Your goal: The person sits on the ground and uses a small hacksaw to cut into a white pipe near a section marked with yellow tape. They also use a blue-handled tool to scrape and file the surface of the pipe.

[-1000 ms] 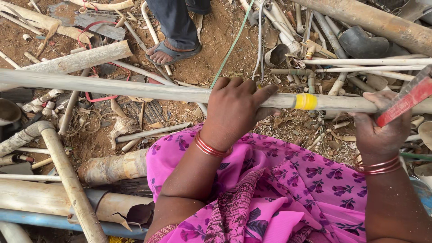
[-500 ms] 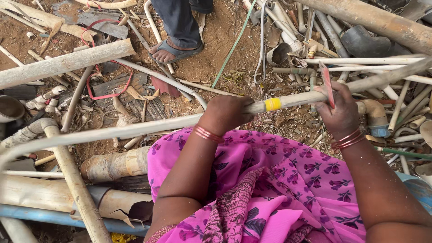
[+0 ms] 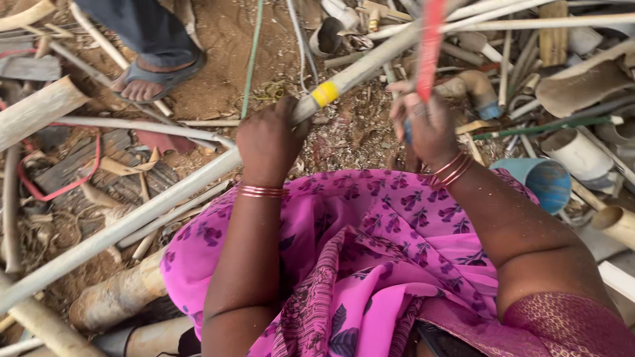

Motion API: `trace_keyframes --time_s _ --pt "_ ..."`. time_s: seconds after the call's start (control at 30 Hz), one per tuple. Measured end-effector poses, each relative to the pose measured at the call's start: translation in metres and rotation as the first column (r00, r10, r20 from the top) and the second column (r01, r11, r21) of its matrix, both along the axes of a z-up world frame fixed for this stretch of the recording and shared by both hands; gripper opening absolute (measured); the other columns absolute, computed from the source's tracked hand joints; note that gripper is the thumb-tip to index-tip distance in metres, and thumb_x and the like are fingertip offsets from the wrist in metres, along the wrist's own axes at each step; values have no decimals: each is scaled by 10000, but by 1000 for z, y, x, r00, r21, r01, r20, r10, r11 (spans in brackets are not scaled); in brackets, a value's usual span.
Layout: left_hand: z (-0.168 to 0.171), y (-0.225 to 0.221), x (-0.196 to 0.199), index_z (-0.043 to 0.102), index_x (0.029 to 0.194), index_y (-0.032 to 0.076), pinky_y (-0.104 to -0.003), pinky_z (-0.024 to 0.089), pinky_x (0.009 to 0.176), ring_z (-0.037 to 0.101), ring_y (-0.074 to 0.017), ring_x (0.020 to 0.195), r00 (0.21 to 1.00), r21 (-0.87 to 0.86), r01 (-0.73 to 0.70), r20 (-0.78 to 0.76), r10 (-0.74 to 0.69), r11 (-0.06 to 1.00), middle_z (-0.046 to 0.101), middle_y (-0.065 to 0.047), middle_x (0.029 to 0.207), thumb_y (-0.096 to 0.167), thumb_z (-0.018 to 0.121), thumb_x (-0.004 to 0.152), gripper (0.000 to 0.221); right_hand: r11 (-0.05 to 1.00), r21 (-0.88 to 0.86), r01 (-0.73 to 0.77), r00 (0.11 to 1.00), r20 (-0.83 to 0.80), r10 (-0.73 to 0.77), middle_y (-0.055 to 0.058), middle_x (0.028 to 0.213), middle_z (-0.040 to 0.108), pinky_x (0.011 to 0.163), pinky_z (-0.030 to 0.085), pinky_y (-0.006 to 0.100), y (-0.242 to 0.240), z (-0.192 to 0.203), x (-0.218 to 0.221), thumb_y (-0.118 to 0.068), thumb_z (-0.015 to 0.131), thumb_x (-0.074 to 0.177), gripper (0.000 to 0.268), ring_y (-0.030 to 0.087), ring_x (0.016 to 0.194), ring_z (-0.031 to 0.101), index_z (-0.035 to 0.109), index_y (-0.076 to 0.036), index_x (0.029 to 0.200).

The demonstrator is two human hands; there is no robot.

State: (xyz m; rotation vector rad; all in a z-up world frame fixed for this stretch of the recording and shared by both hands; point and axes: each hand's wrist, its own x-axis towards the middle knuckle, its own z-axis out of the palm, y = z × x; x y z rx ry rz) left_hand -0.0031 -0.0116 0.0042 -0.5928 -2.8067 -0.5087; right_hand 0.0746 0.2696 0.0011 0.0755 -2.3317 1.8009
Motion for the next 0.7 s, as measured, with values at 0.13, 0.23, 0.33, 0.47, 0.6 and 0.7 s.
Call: trace_keyframes --time_s 0.13,0.23,0.33,0.47,0.6,0.7 --pt "10 8 6 692 1065 133 -454 544 661 717 -302 755 1000 53 -6 -22 7 999 720 -95 846 488 781 861 419 980 123 -160 954 273 121 -12 700 582 485 496 255 -37 10 13 -180 384 1111 286 84 521 547 599 -65 1261" --pt "17 14 15 690 1118 102 -456 541 667 715 -322 770 998 80 -6 -64 11 997 724 -118 867 553 775 873 520 966 177 -189 969 192 154 -4 657 559 514 480 269 -46 22 15 -184 383 1120 285 85 518 541 597 -70 1269" --pt "26 12 20 672 1194 87 -468 539 697 713 -341 804 999 129 31 -22 -28 991 718 -125 904 537 750 937 524 978 156 -138 983 143 116 -8 671 554 530 477 269 -43 33 11 -187 373 1136 284 86 543 544 591 -69 1275" --pt "38 7 16 684 1201 93 -469 536 650 698 -382 784 994 186 33 97 -51 982 712 -151 1059 494 730 939 481 976 187 -114 990 101 97 -24 663 554 526 475 267 -36 42 6 -199 371 1140 286 88 545 550 586 -73 1281" --pt "57 -7 14 698 1222 95 -441 530 666 691 -355 794 976 275 124 137 -166 954 669 -156 977 482 681 1000 447 965 246 -93 996 32 88 -28 642 560 526 473 273 -33 42 3 -208 399 1143 271 92 527 551 602 -76 1264" --pt "77 -25 19 680 1279 91 -409 528 676 695 -304 770 926 437 136 262 -271 889 673 -122 900 480 623 1042 459 948 306 -86 986 -111 125 -15 657 544 548 487 275 -32 47 5 -198 412 1150 274 98 555 561 602 -70 1302"
